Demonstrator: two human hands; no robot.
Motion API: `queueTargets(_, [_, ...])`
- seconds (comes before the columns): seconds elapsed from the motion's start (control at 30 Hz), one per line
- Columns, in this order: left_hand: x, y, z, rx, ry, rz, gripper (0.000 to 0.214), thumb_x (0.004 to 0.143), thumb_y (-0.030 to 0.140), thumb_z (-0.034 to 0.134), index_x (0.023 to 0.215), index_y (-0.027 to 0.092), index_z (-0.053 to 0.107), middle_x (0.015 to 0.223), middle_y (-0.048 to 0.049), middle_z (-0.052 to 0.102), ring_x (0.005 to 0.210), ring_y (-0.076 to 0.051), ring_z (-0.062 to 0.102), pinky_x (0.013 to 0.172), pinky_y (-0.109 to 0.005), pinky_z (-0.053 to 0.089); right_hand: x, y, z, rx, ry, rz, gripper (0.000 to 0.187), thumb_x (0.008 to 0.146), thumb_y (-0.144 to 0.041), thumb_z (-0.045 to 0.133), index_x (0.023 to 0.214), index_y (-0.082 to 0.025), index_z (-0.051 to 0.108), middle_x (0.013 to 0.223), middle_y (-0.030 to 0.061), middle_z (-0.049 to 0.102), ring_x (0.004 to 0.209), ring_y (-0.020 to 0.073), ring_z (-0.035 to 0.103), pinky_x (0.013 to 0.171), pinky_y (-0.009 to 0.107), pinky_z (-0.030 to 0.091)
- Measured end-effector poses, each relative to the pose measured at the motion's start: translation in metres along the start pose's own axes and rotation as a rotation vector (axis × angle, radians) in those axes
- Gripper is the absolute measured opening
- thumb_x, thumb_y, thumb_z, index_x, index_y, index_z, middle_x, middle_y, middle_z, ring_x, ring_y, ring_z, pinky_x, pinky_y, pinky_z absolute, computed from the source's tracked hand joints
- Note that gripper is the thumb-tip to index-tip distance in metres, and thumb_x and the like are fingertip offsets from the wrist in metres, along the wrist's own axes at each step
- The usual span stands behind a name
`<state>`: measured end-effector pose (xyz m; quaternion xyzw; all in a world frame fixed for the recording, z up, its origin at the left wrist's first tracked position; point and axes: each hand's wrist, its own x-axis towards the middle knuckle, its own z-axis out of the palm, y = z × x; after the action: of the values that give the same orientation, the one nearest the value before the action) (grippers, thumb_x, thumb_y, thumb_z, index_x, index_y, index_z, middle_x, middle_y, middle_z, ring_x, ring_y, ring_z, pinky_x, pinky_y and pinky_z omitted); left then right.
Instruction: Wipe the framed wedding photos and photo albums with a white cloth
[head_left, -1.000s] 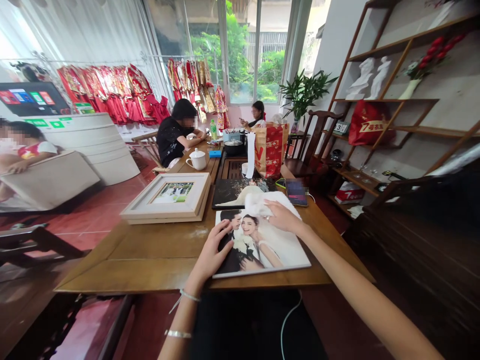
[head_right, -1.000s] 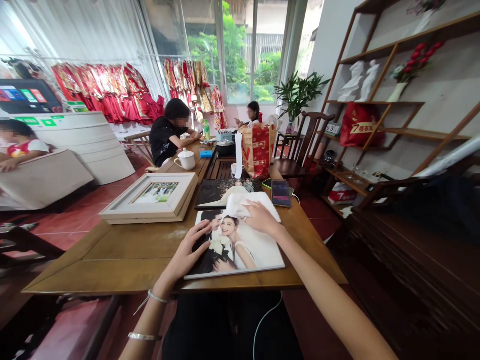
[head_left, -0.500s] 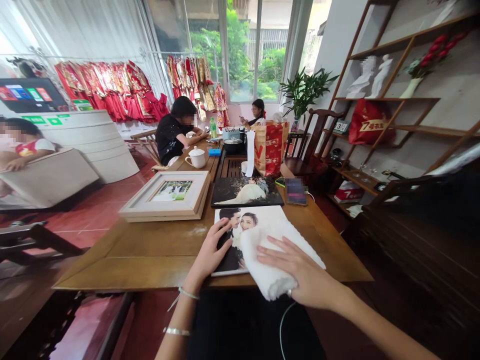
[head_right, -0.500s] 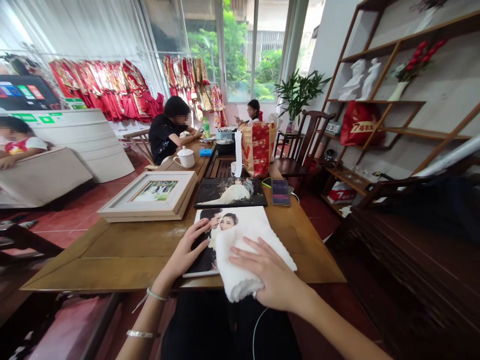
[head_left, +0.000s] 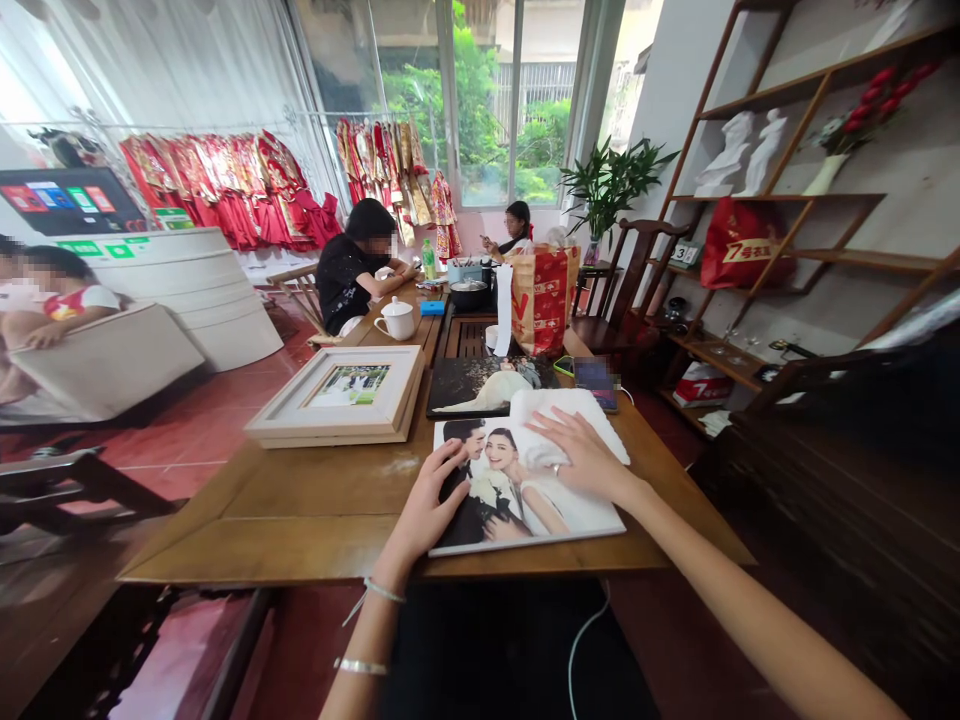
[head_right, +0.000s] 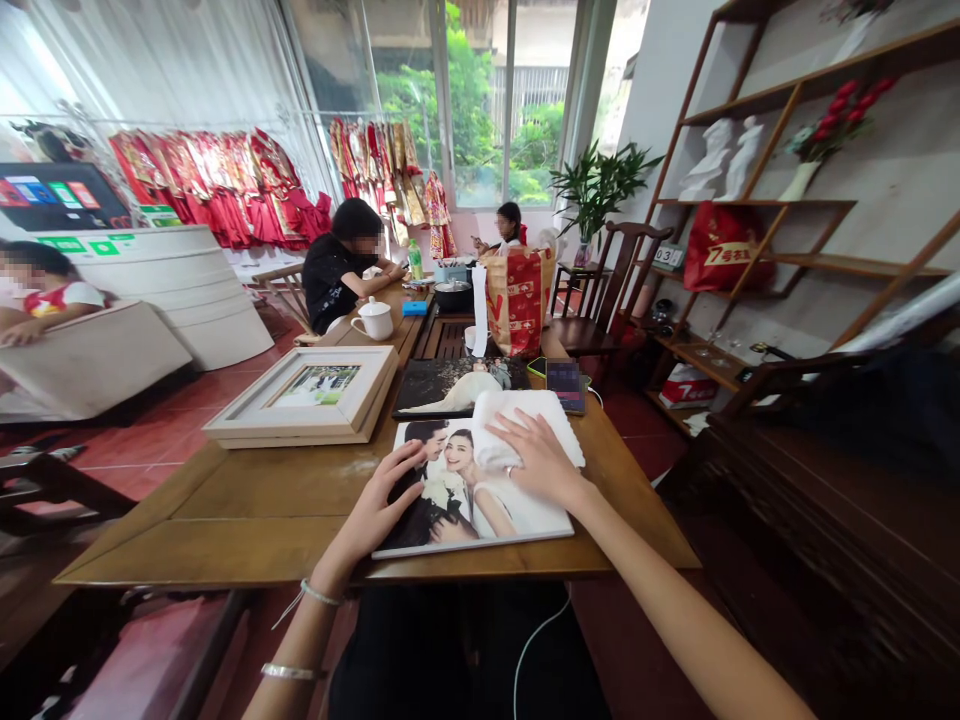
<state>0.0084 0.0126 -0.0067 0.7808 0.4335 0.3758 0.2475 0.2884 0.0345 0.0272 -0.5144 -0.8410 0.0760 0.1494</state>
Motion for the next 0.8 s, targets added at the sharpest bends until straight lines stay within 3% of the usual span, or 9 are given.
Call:
queueTargets(0.23, [-0.002, -0.001, 0.001, -0.003, 0.003, -0.009, 0.038, 0.089, 0.026, 0.052, 0.127, 0.024, 0.054, 0.143, -0.0090, 0.043, 0.136, -0.023, 0.035, 0.114, -0.046, 0.024, -0.086, -0.051, -0.001, 0.008, -0.082, -0.162, 0.093, 0.057, -0.008, 0.048, 0.145, -0.034, 0.031, 0.152, -0.0044, 0.027, 0.142, 0.0262, 0.012, 0.114, 0.054, 0.005])
queueTargets(0.37, [-0.001, 0.000, 0.002, -0.001, 0.006, -0.009, 0.038, 0.089, 0.026, 0.051, 0.127, 0.023, 0.054, 0.143, -0.0091, 0.043, 0.136, -0.023, 0.035, 0.115, -0.046, 0.023, -0.100, -0.061, -0.005, 0.037, -0.135, -0.207, 0.089, 0.062, -0.010, 0.050, 0.144, -0.035, 0.030, 0.152, -0.0058, 0.028, 0.142, 0.0248, 0.013, 0.115, 0.051, 0.006])
queueTargets(0.53, [-0.001, 0.000, 0.002, -0.001, 0.006, 0.004, 0.038, 0.089, 0.027, 0.052, 0.127, 0.025, 0.054, 0.143, -0.0087, 0.043, 0.135, -0.024, 0.036, 0.114, -0.048, 0.025, -0.056, -0.039, -0.005, 0.033, -0.069, -0.128, 0.084, 0.061, -0.011, 0.052, 0.140, -0.032, 0.040, 0.149, -0.0025, 0.034, 0.140, 0.0262, 0.020, 0.113, 0.051, 0.013])
queueTargets(0.7, [-0.001, 0.001, 0.000, 0.004, -0.007, -0.002, 0.038, 0.089, 0.027, 0.052, 0.127, 0.024, 0.054, 0.144, -0.0089, 0.043, 0.136, -0.024, 0.035, 0.114, -0.048, 0.024, 0.014, -0.006, -0.002, -0.021, -0.032, -0.052, 0.065, 0.073, -0.019, 0.054, 0.138, -0.027, 0.045, 0.148, 0.0017, 0.038, 0.138, 0.0289, 0.025, 0.111, 0.052, 0.018])
queueTargets(0.8, [-0.001, 0.001, 0.000, 0.002, -0.003, 0.008, 0.039, 0.089, 0.026, 0.052, 0.128, 0.026, 0.054, 0.144, -0.0078, 0.043, 0.135, -0.024, 0.036, 0.114, -0.047, 0.025, 0.039, 0.001, 0.000, -0.033, -0.009, -0.003, 0.065, 0.075, -0.018, 0.053, 0.139, -0.024, 0.043, 0.148, 0.0057, 0.037, 0.137, 0.0312, 0.026, 0.109, 0.055, 0.019])
